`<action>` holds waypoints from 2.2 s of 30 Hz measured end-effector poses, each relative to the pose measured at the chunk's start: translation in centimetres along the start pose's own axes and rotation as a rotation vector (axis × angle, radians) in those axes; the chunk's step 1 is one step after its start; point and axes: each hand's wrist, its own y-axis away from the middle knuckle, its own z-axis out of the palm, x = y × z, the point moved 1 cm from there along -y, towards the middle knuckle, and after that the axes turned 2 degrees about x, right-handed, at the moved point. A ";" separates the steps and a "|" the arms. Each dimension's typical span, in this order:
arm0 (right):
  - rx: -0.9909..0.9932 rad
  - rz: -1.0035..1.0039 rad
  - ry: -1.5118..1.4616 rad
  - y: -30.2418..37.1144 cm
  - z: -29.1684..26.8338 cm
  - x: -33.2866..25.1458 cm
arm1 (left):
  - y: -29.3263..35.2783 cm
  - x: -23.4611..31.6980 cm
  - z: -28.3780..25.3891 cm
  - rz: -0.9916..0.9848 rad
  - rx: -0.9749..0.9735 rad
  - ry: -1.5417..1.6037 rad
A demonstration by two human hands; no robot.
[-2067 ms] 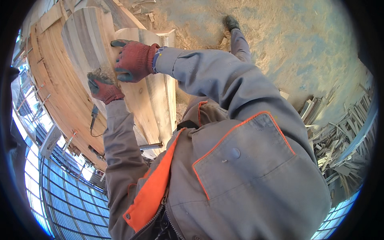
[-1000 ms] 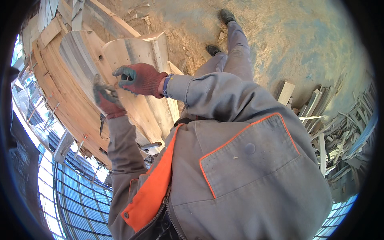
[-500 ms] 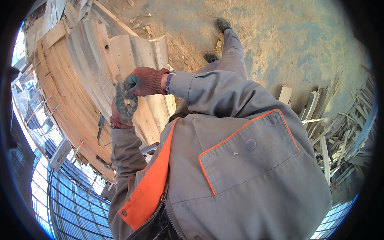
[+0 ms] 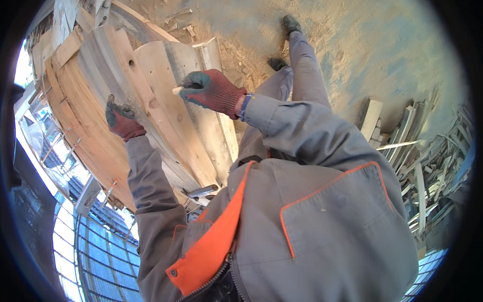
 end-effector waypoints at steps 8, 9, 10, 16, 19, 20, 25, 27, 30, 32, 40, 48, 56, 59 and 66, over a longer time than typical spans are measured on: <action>-0.005 0.260 -0.178 -2.8 -0.5 5.2 | -0.7 -2.4 -1.8 -0.285 -0.170 0.449; 0.019 0.103 -0.084 -3.5 -0.5 5.1 | -0.6 -2.3 -1.8 -0.266 -0.105 0.351; 0.044 0.007 -0.040 -4.5 -0.2 4.9 | -0.4 -2.0 -1.6 -0.203 -0.034 0.174; 0.172 -0.261 0.111 -10.0 2.8 1.2 | 1.1 -0.4 0.9 0.367 -0.027 -0.564; 0.175 -0.299 0.210 -11.8 3.8 -0.8 | 1.3 -0.8 0.7 0.222 -0.007 -0.265; 0.167 -0.322 0.262 -12.3 4.1 -1.3 | 1.4 -1.1 0.4 0.223 0.008 -0.270; 0.209 -0.436 0.445 -13.7 5.5 -3.0 | 1.4 -2.3 -1.2 0.132 0.030 -0.193; 0.253 -0.438 0.540 -13.8 5.8 -3.6 | 1.5 -2.9 -1.4 0.106 0.079 -0.154; 0.285 -0.454 0.645 -13.5 5.7 -4.7 | 1.7 -3.7 -1.5 0.030 0.128 -0.073; 0.244 -0.545 0.729 -14.1 5.2 -5.2 | 1.9 -4.1 -1.4 0.039 0.164 -0.061; -0.023 -0.521 0.905 -15.4 3.9 -5.8 | 1.9 -4.8 -1.3 0.197 0.242 -0.386; 0.035 -0.163 0.573 -14.9 5.3 -5.0 | 2.3 -3.5 -1.4 0.062 0.117 -0.445; 0.025 0.088 0.237 -14.8 6.2 -5.1 | 1.7 -3.9 -1.8 0.080 0.050 -0.496; 0.042 0.229 0.028 -14.6 6.6 -5.4 | 1.4 -3.6 -1.1 0.272 0.122 -0.489; -0.022 0.295 -0.055 -14.2 6.5 -5.4 | 1.0 -2.0 -0.4 0.385 0.139 -0.568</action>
